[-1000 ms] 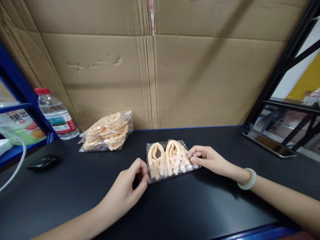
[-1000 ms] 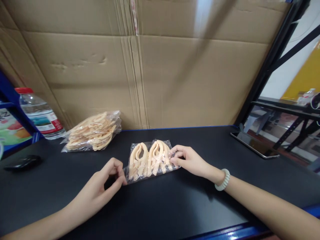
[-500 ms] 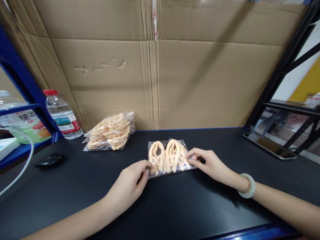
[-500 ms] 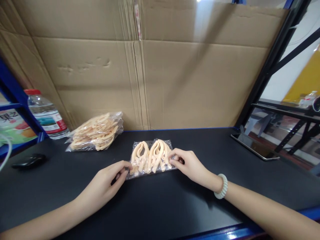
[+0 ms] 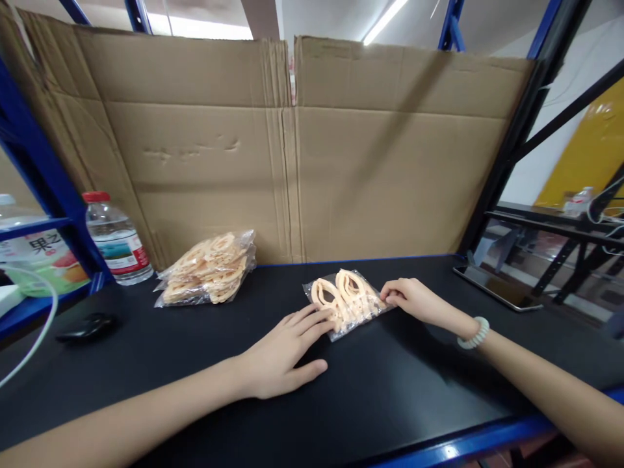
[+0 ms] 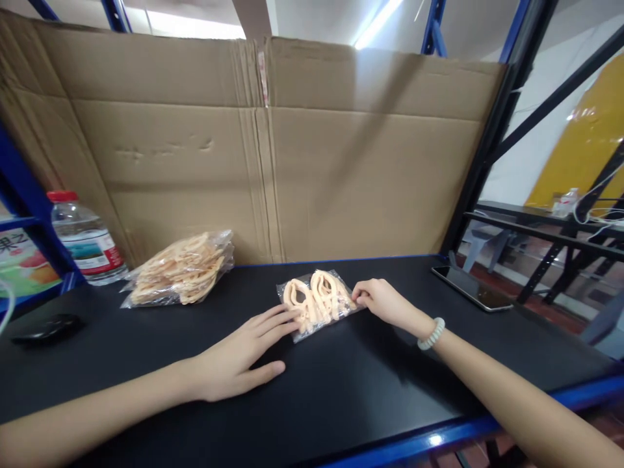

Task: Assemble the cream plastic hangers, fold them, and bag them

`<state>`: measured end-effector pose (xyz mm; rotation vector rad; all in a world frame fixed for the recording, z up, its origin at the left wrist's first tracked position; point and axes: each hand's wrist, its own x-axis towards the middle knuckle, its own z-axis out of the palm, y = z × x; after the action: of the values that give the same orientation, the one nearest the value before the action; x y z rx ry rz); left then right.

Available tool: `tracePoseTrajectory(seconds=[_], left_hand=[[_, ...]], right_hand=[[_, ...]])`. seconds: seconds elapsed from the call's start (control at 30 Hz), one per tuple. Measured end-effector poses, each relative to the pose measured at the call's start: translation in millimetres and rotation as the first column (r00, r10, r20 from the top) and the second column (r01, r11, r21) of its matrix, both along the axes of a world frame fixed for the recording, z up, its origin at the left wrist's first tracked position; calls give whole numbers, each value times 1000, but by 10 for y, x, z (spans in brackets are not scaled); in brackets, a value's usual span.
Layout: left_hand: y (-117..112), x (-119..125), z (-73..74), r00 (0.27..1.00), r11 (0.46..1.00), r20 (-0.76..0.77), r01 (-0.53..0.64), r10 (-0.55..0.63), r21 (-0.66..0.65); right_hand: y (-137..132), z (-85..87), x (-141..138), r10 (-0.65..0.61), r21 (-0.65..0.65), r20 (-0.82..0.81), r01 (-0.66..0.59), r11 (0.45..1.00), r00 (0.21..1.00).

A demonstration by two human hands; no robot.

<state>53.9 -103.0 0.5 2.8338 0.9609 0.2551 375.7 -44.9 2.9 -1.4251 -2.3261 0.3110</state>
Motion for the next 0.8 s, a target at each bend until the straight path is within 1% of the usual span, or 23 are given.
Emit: tracePoseTrajectory(seconds=[0.07, 0.1, 0.17, 0.2, 0.23, 0.3, 0.37, 0.43, 0.47, 0.53, 0.6, 0.7, 0.8], left_hand=[[115, 143, 12, 998, 998, -15, 57, -58, -27], [174, 235, 11, 997, 997, -10, 81, -81, -10], [295, 484, 2, 991, 988, 9, 134, -135, 73], [355, 645, -2, 986, 978, 16, 161, -165, 135], [414, 829, -2, 984, 972, 24, 172, -178, 160], [521, 1242, 15, 982, 967, 35, 175, -185, 184], [613, 1642, 61, 985, 969, 35, 157, -167, 191], [704, 1935, 129, 991, 973, 43, 120, -130, 196], [757, 2022, 166, 992, 973, 54, 101, -115, 207], [897, 2078, 235, 994, 972, 77, 57, -77, 227], [1087, 2020, 282, 994, 972, 105, -8, -17, 236], [1418, 1891, 285, 985, 972, 156, -106, 73, 209], [1662, 1851, 211, 977, 977, 180, -144, 115, 156]], right_hand=[[54, 14, 159, -57, 19, 60, 56, 998, 997], [90, 19, 243, -92, 30, 92, 89, 996, 992], [188, 36, 407, -182, 59, 150, 174, 983, 972], [252, 54, 482, -239, 80, 175, 228, 970, 955], [323, 80, 548, -306, 107, 192, 290, 951, 933], [478, 155, 649, -432, 161, 202, 405, 900, 879], [621, 255, 701, -519, 196, 197, 485, 852, 832], [712, 362, 710, -568, 217, 186, 530, 820, 802], [729, 409, 702, -580, 225, 182, 541, 810, 794], [700, 471, 671, -587, 239, 181, 544, 804, 789], [599, 477, 623, -581, 239, 193, 537, 809, 791], [384, 392, 508, -564, 207, 228, 526, 825, 794], [194, 267, 344, -549, 171, 256, 522, 836, 795]])
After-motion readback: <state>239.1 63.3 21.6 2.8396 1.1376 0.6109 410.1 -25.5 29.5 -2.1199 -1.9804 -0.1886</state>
